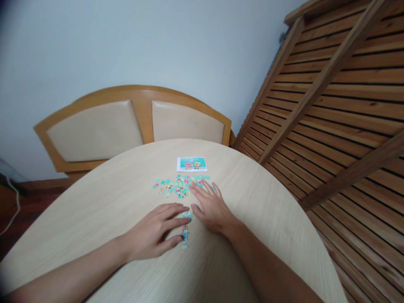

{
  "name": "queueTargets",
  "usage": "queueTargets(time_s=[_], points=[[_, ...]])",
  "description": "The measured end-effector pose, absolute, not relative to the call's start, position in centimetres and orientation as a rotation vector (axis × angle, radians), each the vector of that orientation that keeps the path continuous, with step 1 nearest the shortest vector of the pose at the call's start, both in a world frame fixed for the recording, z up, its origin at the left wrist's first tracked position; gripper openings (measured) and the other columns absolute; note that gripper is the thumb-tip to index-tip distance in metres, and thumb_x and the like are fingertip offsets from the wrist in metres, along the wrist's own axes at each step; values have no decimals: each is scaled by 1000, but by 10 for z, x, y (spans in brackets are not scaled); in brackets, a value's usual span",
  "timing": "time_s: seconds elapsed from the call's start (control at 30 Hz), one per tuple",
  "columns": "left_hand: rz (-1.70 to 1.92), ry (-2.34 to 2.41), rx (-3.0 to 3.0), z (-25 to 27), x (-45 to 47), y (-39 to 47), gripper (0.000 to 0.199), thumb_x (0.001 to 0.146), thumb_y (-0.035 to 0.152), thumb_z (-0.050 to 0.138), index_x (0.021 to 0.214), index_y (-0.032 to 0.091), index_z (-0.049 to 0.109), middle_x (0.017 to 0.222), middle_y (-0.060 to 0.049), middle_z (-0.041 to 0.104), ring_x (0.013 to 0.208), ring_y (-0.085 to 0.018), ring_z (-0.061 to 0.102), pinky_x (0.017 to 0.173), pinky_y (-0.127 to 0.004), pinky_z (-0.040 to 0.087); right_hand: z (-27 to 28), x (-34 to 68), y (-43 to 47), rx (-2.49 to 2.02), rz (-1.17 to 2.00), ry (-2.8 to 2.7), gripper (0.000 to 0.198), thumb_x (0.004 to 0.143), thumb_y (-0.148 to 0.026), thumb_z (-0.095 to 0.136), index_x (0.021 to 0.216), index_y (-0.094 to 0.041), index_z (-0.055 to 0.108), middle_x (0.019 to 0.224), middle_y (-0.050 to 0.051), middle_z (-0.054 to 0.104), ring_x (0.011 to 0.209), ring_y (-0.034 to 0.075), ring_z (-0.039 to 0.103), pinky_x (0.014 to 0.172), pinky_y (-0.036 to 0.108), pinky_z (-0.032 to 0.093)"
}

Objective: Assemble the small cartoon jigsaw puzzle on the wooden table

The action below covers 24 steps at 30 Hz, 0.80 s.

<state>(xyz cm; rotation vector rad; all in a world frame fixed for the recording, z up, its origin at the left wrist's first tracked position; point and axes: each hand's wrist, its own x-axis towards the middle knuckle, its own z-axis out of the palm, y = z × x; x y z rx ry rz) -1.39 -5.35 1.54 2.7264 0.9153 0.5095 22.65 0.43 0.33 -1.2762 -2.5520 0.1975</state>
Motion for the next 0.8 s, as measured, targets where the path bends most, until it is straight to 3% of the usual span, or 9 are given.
queueTargets(time_s=[0.23, 0.57, 0.8], points=[[506, 916, 2721, 15, -14, -53, 31, 99, 34, 53, 127, 26, 65, 142, -6, 58, 129, -25, 55, 111, -45, 44, 3, 230, 1, -1246, 268, -2559, 44, 98, -32, 46, 140, -27, 57, 154, 3, 48, 150, 29, 27, 120, 59, 20], [473, 930, 2701, 14, -17, -54, 32, 101, 30, 50, 129, 27, 64, 145, -6, 55, 134, -25, 52, 113, -44, 43, -15, 253, 18, -1566, 138, -2165, 60, 88, -44, 59, 141, -14, 53, 145, 15, 56, 140, 34, 43, 115, 52, 36], [456, 931, 2703, 13, -17, -54, 32, 101, 30, 49, 130, 28, 63, 146, -5, 54, 134, -25, 51, 113, -45, 44, -17, 249, 19, -1558, 148, -2170, 42, 92, -43, 58, 128, -22, 64, 142, 11, 59, 136, 32, 47, 113, 52, 37]])
